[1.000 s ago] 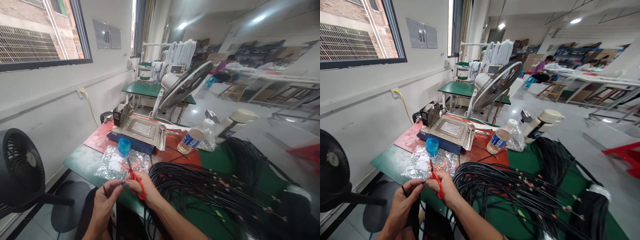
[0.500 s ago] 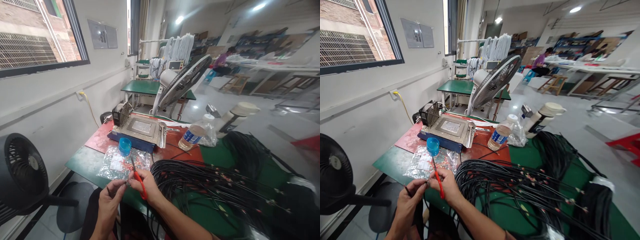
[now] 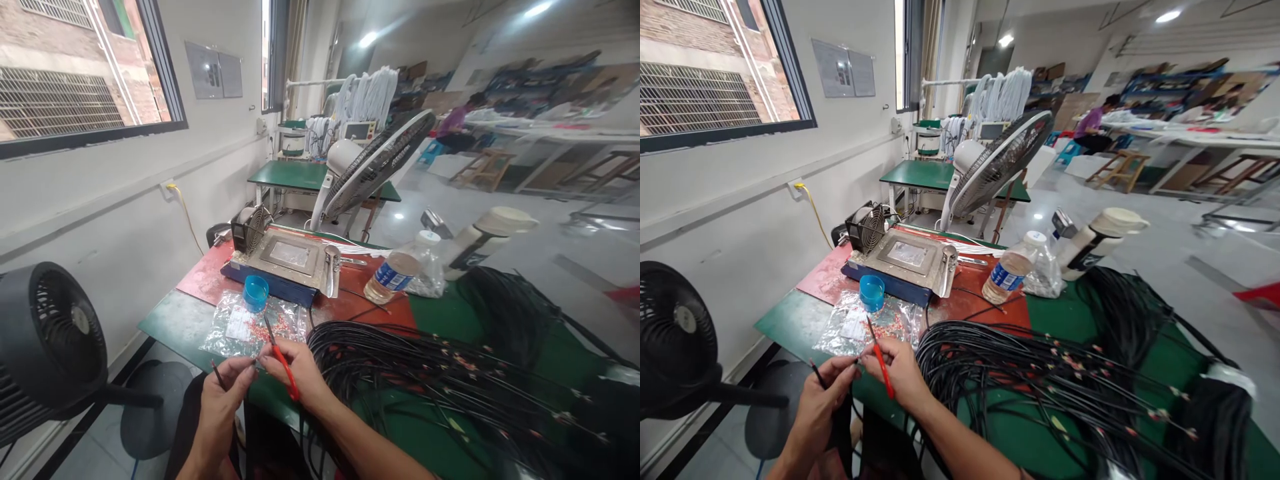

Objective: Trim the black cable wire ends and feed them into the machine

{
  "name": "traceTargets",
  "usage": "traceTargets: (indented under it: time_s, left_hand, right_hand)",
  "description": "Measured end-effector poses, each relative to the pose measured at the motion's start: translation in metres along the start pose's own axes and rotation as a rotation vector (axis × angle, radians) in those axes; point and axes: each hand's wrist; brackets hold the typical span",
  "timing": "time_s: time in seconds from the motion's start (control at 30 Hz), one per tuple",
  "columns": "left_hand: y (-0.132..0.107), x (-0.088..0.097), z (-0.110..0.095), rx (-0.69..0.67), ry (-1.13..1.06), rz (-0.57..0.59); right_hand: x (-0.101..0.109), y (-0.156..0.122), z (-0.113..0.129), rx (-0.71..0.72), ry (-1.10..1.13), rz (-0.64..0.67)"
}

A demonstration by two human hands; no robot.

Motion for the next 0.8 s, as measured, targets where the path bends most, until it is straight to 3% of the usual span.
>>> traceTargets:
  time_s: [0.43, 0.57, 0.8]
  left_hand:
    - [-0.0002, -0.0019, -0.0043, -0.047, 0.195, -0.029]
    - [-0.0002, -0.0021, -0.0048, -0.017, 0.127, 0.002]
    - [0.0021, -0.0078, -0.0011, 0.171, -0.087, 0.056]
  right_hand:
    - [0.0013, 0.001, -0.0061, -0.043, 0.103, 0.01]
    - [0.0018, 0.0013, -0.0037, -0.072, 0.144, 0.027]
    - [-0.0009, 0.0025, -0.0051, -0.206, 0.457, 0.172]
Point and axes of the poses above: each hand's wrist, its own y-axis towards the middle knuckle, its own x-axis out of the back of the hand, z = x × y, and after that the axes turned 9 degrees about z, right-handed
